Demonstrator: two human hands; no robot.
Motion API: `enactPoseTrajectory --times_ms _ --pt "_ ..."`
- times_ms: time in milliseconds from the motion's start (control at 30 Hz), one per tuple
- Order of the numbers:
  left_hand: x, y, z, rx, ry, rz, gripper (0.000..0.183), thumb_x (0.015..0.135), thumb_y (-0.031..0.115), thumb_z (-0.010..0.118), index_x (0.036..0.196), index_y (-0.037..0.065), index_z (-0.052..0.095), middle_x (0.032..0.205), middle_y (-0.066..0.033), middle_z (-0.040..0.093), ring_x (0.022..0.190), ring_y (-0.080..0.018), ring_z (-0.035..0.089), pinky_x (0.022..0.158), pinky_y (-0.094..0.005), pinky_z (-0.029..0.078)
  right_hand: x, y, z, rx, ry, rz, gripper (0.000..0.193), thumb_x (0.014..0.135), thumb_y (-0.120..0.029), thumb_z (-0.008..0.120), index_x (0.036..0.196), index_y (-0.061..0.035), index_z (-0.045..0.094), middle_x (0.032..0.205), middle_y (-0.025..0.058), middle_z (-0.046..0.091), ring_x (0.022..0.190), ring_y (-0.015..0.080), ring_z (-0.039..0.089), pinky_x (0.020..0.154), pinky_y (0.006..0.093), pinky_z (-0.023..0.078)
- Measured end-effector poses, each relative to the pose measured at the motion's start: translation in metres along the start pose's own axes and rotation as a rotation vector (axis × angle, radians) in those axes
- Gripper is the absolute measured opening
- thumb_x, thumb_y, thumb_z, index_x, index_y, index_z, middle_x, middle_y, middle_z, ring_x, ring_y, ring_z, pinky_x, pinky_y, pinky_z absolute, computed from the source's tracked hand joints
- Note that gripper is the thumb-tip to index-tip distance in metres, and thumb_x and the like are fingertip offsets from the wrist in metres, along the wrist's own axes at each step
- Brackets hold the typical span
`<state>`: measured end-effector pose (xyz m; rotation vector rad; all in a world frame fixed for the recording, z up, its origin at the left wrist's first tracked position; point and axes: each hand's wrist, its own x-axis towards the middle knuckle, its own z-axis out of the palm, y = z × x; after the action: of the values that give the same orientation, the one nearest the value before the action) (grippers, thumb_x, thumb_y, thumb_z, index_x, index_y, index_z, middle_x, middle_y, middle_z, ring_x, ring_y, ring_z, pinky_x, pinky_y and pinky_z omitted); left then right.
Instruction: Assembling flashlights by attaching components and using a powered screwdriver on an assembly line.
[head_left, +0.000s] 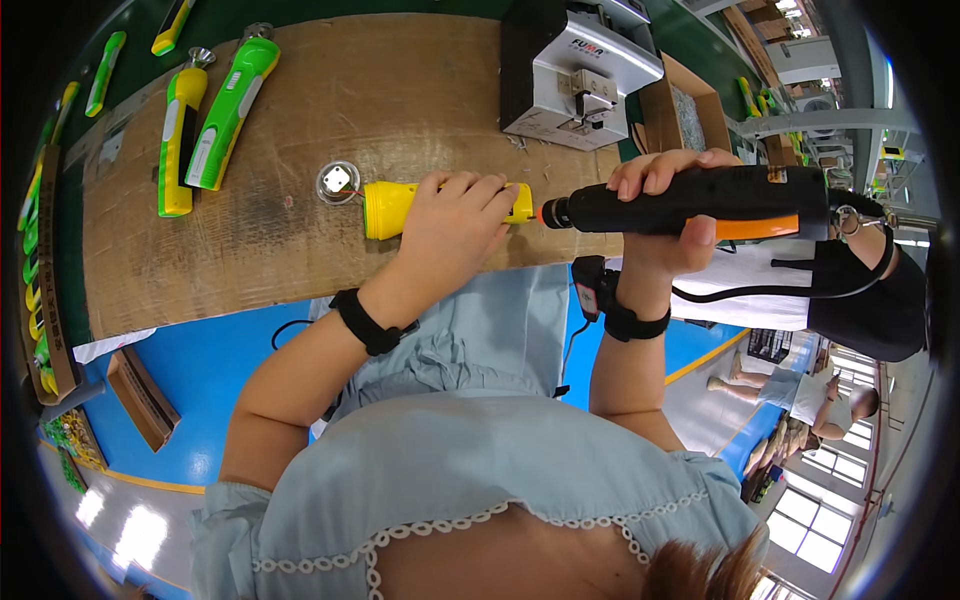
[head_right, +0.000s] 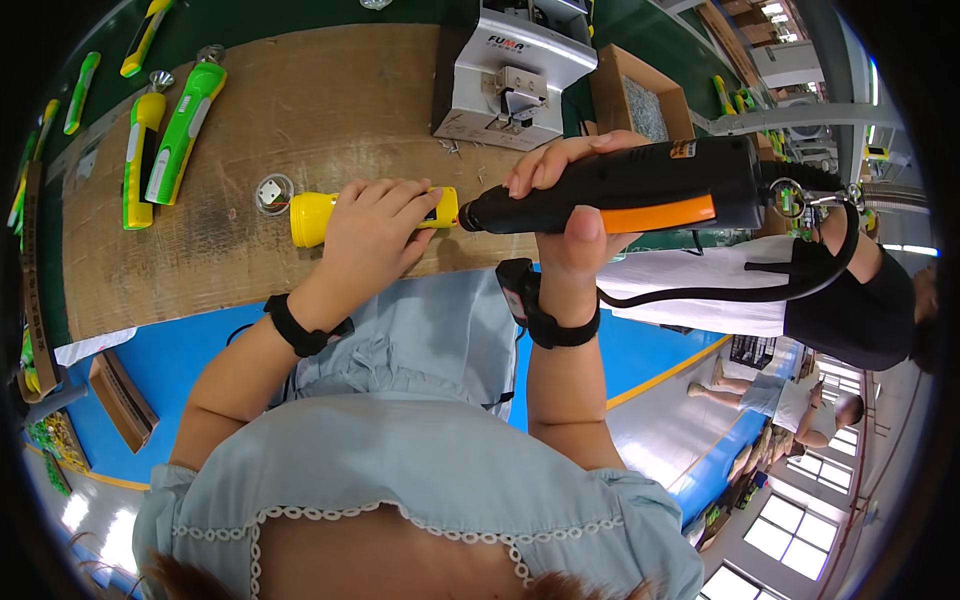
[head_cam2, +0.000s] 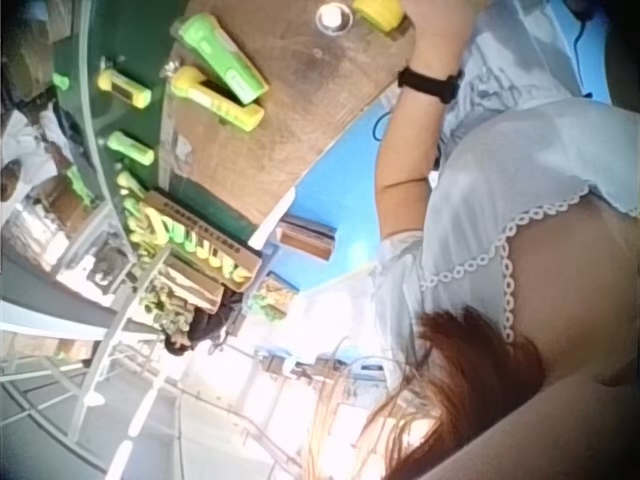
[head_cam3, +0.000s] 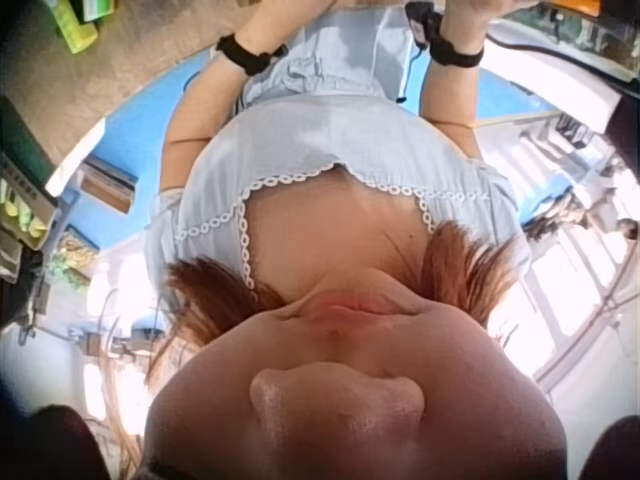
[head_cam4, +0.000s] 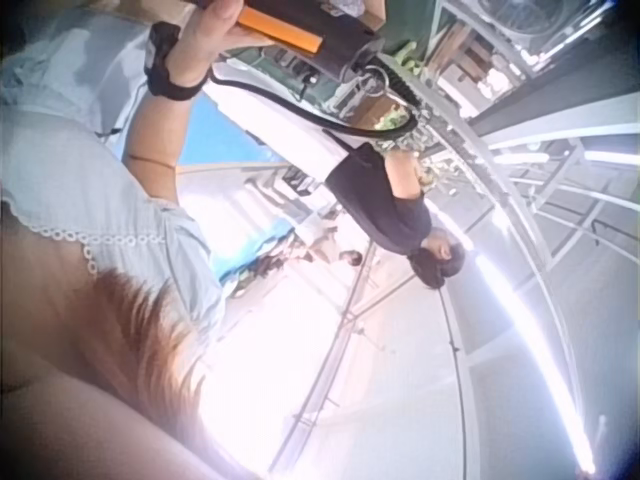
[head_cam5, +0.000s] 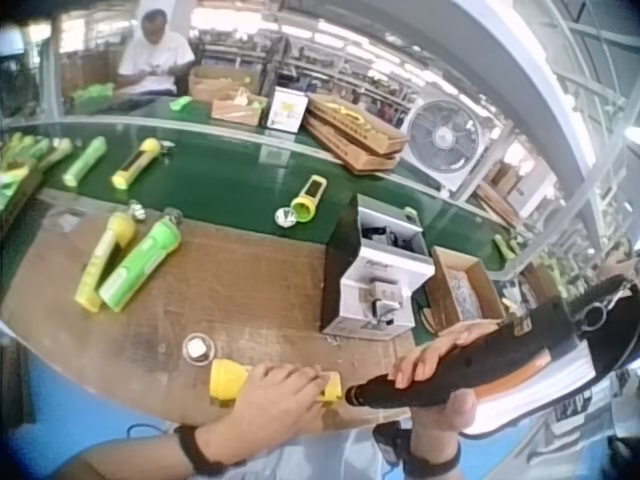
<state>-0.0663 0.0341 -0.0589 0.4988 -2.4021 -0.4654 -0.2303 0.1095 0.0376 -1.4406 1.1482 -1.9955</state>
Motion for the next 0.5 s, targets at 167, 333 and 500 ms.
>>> enactPoseTrajectory --times_ms 167,333,500 --pt "0.003 -0.002 -0.001 0.035 -0.006 0.005 0.039 0.07 0.02 0.068 0.107 0.011 0.061 0.109 -0.0025 0.061 0.098 -0.0191 0.056 0.084 -0.0368 0.04 0.006 0.002 0.005 0.096 0.018 -0.005 0.06 0.077 -0.039 0.073 0.112 -0.008 0.036 0.079 0.0113 0.052 0.067 0.0221 0.055 0.062 0.0336 0.049" --pt "0.003 0.006 -0.004 0.028 -0.02 -0.032 0.041 0.07 0.026 0.069 0.106 0.01 0.061 0.108 -0.0031 0.061 0.098 -0.0197 0.055 0.084 -0.0365 0.04 -0.016 0.003 0.025 0.109 0.031 0.071 0.053 0.077 -0.019 0.073 0.11 -0.006 0.033 0.081 0.0105 0.051 0.072 0.0202 0.054 0.068 0.0337 0.049" --pt "0.003 0.011 -0.001 0.035 0.01 -0.039 0.04 0.068 0.028 0.072 0.102 0.01 0.061 0.104 -0.0026 0.062 0.093 -0.0194 0.057 0.081 -0.0354 0.04 -0.018 0.001 0.021 0.083 -0.017 0.158 0.05 0.073 -0.008 0.072 0.109 -0.005 0.037 0.084 0.0106 0.053 0.076 0.0189 0.055 0.074 0.0314 0.048"
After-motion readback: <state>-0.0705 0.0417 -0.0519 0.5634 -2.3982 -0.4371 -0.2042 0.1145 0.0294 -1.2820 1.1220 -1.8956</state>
